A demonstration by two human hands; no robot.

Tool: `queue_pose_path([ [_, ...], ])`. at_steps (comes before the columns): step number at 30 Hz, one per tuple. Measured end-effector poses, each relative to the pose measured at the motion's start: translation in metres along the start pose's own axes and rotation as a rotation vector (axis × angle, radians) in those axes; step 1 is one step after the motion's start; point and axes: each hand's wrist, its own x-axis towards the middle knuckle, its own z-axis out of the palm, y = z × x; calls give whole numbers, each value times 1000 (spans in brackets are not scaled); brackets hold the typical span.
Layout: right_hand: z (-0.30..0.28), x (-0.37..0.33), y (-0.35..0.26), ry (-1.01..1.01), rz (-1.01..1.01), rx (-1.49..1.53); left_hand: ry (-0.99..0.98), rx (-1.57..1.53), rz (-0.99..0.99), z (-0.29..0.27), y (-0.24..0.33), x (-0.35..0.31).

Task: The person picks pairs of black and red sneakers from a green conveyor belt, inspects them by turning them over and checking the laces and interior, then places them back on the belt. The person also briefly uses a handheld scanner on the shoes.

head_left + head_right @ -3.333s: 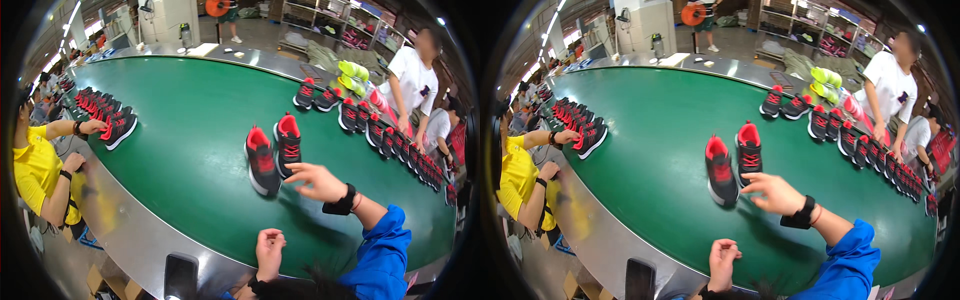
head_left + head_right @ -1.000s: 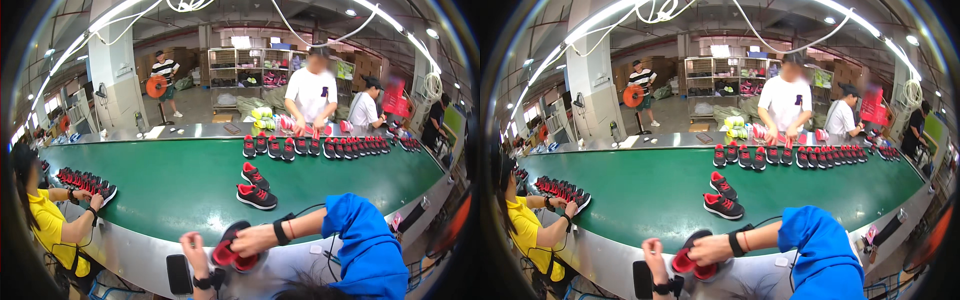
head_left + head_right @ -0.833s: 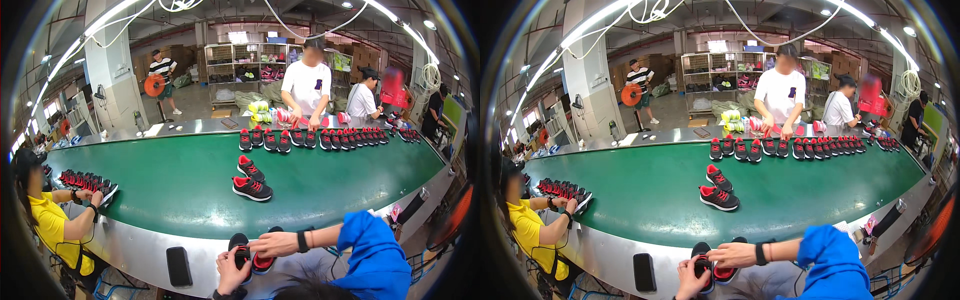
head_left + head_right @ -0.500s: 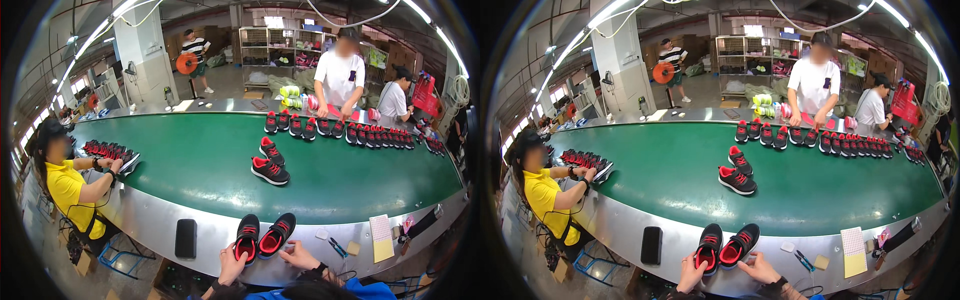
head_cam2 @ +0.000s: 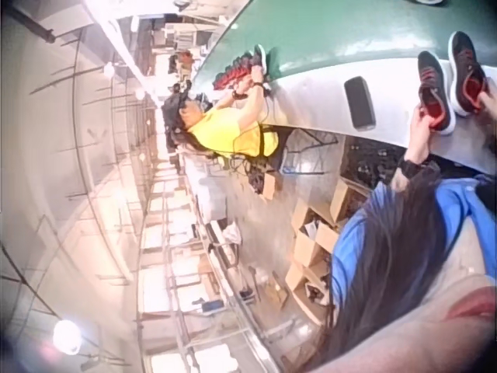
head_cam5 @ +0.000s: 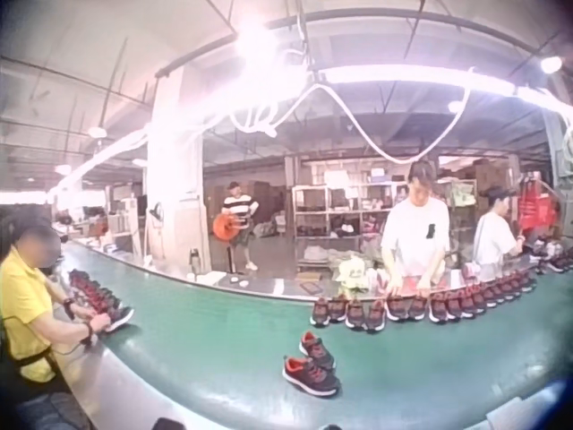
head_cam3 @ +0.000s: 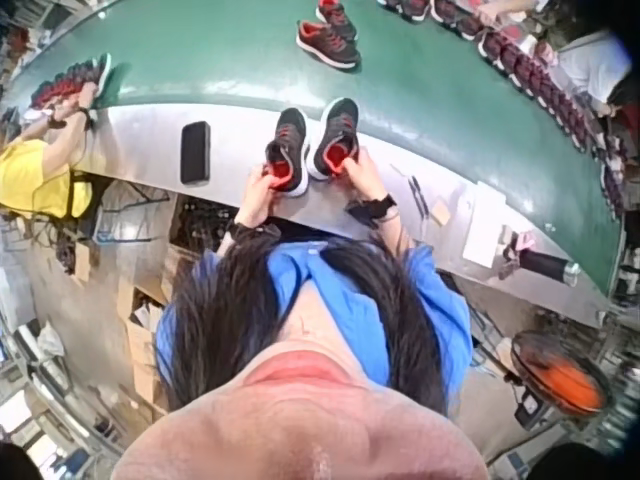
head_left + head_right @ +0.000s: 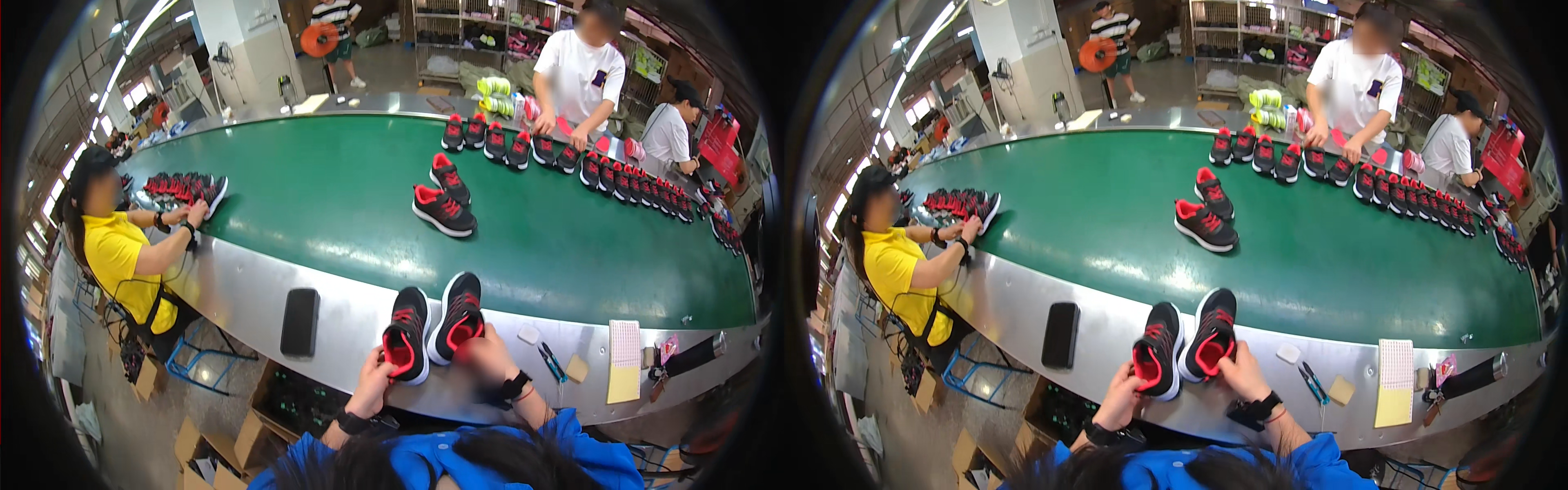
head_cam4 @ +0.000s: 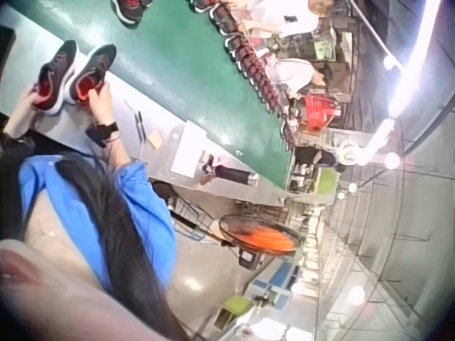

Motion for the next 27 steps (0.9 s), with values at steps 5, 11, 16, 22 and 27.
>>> queue_pose_path([
  [5, -19, -24, -13, -288, 142, 629, -254, -289, -165, 8, -14, -7],
  [11, -20, -47, 15, -388, 169, 1007, -455, -367, -234, 29, -18, -15],
  [16, -26, -53, 16, -212, 105, 946, -409, -316, -169, 35, -4, -19],
  [22, -34, -59, 1, -157, 50, 741, -288, -214, -66, 31, -3, -23],
  [27, -37, -53, 6, -113, -225, 566, -100, 0, 193, 22, -16, -17],
])
